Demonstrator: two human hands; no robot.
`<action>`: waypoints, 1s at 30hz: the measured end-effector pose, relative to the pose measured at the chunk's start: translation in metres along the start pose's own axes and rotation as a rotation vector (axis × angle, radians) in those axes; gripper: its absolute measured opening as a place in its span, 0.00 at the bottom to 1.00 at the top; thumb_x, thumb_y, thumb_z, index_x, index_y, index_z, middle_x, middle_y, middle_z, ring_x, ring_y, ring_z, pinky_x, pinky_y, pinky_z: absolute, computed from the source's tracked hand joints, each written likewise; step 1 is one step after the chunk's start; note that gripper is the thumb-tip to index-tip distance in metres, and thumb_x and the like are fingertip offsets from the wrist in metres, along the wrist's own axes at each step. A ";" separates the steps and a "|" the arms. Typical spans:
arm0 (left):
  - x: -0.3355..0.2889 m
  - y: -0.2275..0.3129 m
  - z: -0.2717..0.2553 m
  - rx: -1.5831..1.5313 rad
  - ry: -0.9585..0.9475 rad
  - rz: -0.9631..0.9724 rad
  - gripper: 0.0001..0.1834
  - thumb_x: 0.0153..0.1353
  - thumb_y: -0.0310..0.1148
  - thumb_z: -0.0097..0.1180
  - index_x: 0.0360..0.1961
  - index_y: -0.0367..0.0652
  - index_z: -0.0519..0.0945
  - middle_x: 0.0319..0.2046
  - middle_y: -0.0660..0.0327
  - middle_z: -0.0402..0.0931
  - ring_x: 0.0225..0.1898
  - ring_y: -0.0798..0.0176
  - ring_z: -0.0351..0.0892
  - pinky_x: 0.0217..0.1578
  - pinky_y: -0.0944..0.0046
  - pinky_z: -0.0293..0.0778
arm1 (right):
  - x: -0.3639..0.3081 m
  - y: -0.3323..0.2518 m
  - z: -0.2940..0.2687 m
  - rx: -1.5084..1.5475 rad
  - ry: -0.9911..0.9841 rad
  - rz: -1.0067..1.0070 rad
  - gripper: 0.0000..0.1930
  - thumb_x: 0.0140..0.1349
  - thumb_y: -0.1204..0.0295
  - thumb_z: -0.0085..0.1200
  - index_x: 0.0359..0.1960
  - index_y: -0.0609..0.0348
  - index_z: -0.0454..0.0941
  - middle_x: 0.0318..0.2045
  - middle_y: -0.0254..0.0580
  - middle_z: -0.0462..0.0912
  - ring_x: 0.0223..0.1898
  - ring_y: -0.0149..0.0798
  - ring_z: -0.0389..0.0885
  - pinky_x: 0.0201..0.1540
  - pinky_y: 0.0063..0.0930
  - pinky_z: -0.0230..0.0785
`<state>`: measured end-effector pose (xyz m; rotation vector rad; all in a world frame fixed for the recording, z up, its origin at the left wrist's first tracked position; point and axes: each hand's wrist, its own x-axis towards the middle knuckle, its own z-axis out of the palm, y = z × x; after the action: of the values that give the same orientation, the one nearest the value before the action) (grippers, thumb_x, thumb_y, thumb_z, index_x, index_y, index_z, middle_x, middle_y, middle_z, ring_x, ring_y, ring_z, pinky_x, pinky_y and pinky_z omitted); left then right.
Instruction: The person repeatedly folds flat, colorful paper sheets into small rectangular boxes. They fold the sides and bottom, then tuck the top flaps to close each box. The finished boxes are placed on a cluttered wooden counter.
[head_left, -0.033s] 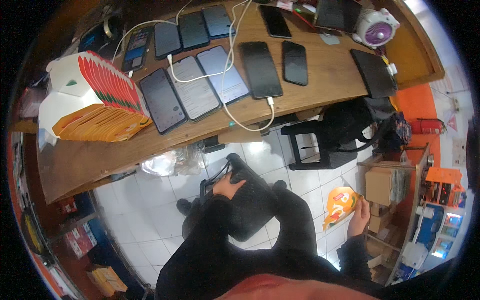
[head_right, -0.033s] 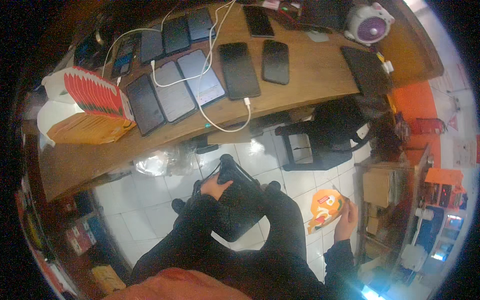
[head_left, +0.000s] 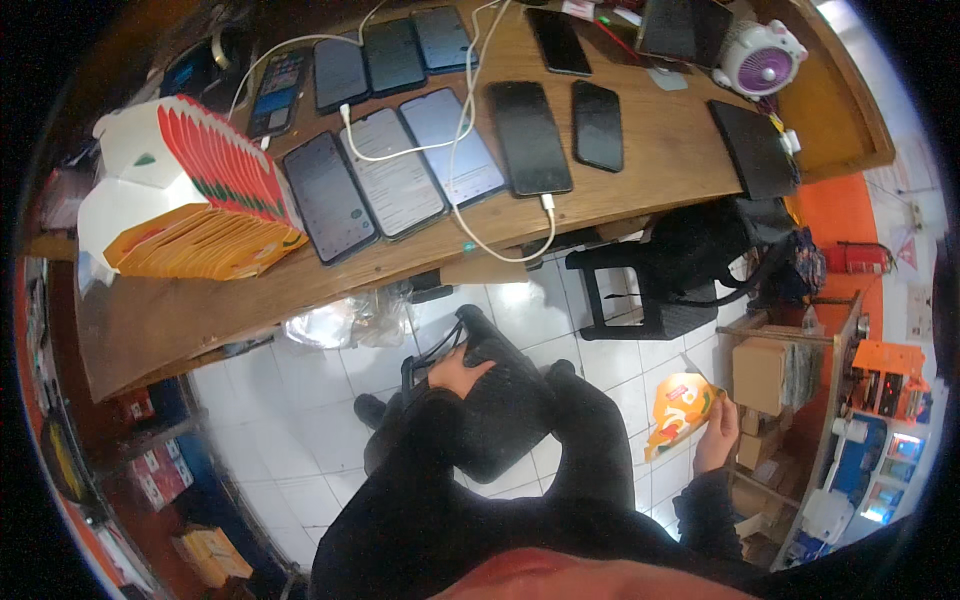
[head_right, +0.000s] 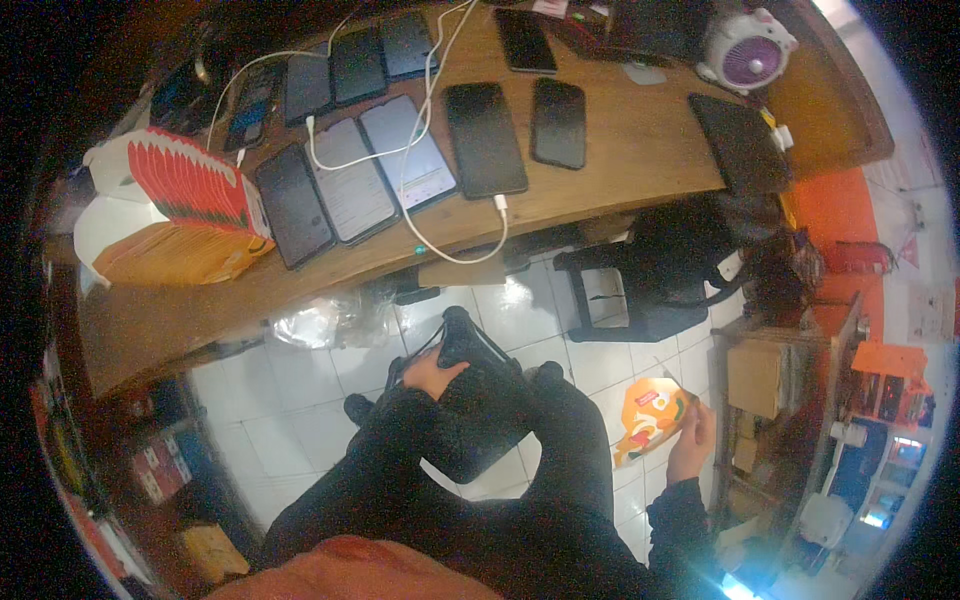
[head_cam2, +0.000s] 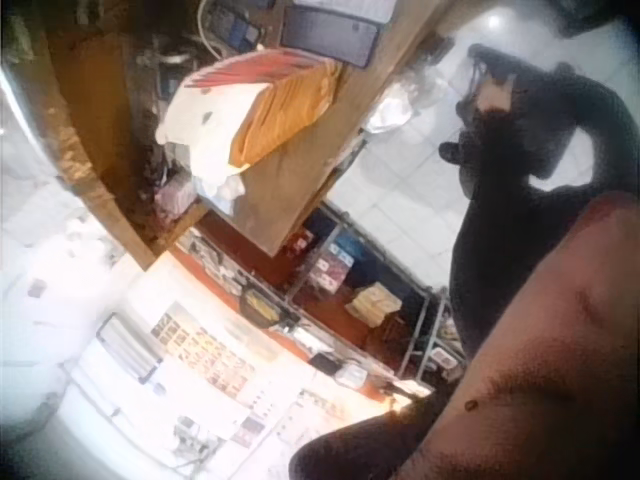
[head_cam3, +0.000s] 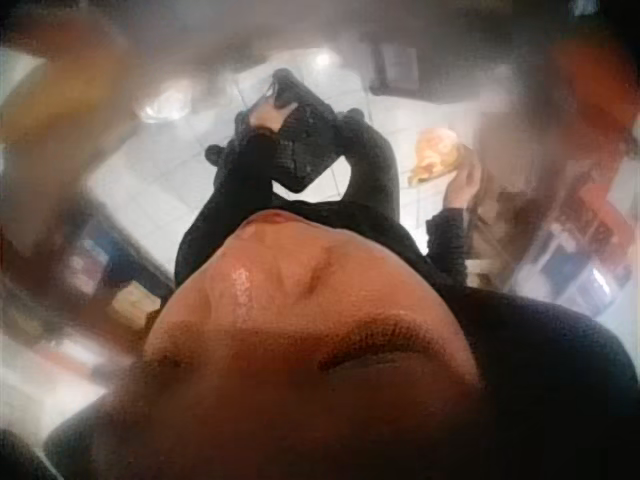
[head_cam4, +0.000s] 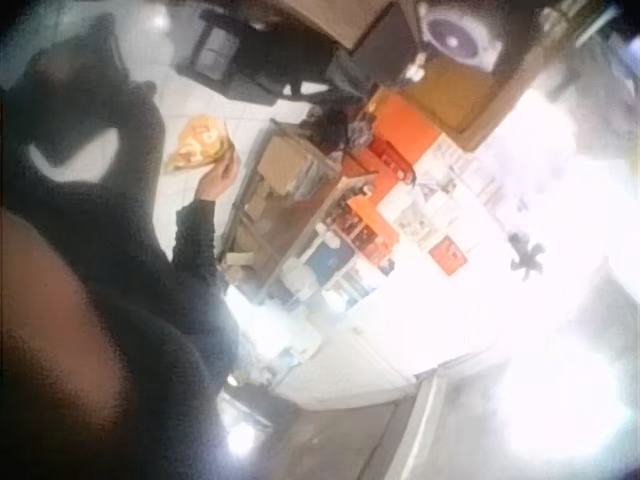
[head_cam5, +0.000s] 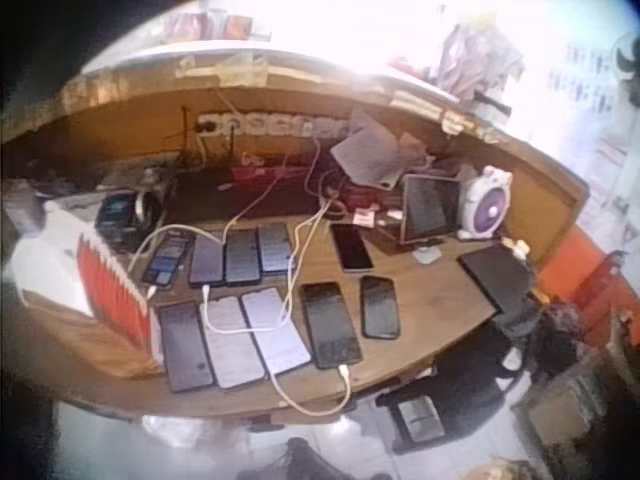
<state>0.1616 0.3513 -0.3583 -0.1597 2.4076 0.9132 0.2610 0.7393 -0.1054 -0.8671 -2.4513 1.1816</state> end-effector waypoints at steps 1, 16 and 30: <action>0.002 -0.010 0.012 0.003 0.017 0.022 0.47 0.53 0.67 0.57 0.63 0.41 0.70 0.59 0.46 0.72 0.61 0.45 0.70 0.61 0.54 0.66 | 0.005 0.005 0.008 0.005 0.001 0.019 0.12 0.71 0.72 0.45 0.48 0.67 0.76 0.43 0.38 0.78 0.47 0.31 0.74 0.52 0.25 0.66; -0.021 -0.040 0.103 0.152 -0.446 0.296 0.48 0.56 0.63 0.57 0.69 0.43 0.59 0.67 0.46 0.61 0.64 0.40 0.65 0.60 0.40 0.65 | -0.003 -0.062 0.063 0.009 -0.204 -0.133 0.10 0.70 0.75 0.47 0.45 0.69 0.78 0.40 0.39 0.77 0.45 0.32 0.75 0.51 0.25 0.66; -0.009 -0.094 0.102 -0.040 -0.309 0.801 0.37 0.63 0.44 0.56 0.69 0.40 0.59 0.61 0.46 0.69 0.57 0.49 0.73 0.58 0.52 0.67 | -0.014 -0.092 0.199 0.155 -0.248 -0.719 0.09 0.60 0.77 0.58 0.41 0.63 0.84 0.24 0.40 0.71 0.28 0.37 0.71 0.31 0.28 0.63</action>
<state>0.2433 0.3444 -0.4711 0.9238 2.1477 1.2046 0.1386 0.5645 -0.1583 0.2242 -2.4604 1.2037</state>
